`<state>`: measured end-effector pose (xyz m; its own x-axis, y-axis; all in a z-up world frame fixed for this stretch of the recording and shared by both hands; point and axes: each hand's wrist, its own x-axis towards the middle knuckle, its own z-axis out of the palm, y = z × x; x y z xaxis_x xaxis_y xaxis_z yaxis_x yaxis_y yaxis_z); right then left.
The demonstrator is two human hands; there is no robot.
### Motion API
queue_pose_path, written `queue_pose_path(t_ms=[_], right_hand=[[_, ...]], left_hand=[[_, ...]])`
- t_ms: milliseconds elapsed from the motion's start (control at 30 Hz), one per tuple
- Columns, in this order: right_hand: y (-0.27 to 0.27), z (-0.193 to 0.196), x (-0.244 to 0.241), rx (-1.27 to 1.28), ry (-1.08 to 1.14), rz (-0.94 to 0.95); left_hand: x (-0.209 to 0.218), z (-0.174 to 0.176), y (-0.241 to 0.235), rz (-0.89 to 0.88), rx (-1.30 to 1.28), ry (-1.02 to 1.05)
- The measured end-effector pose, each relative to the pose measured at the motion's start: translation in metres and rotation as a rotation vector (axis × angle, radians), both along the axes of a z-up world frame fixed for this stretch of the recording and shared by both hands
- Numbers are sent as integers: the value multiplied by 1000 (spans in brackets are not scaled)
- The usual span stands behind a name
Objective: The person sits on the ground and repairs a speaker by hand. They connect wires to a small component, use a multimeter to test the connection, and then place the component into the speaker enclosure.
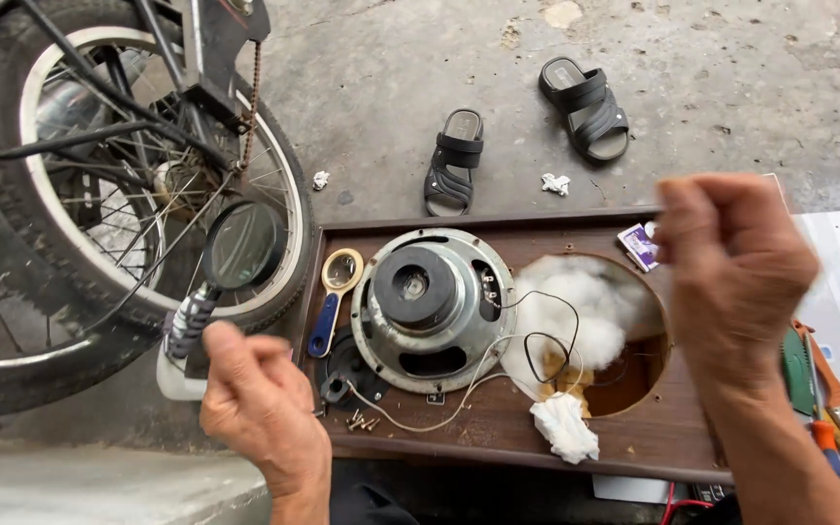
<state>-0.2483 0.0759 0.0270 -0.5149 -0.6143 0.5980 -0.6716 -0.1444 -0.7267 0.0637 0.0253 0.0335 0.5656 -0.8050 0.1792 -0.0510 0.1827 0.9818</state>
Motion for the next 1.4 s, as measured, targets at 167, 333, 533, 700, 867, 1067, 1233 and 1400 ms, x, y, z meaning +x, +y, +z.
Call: queue_pose_path(t_ms=[167,333,533,700,867,1067,1233,1400], right_hand=[[68,11,-3,-150,-253,-53],[131,-2,40,209,-201,-24],[145,-80,75,840,54,255],[133,-94,80,845,243,216],[123,-76,93,1054,247,180],[123,-77,106,1015,352,196],[112,-59,146,648,382,242],[92,-67,168,667,448,269]], left_hand=[[39,3,39,-1,7,-93],[65,5,77,-43,12,-300],[70,3,120,-233,182,-420],[96,15,139,-232,197,-353],[122,13,133,-315,369,-243],[143,-7,106,-403,468,-337],[147,-66,62,-512,214,-829],[129,-77,30,-575,377,-1039]])
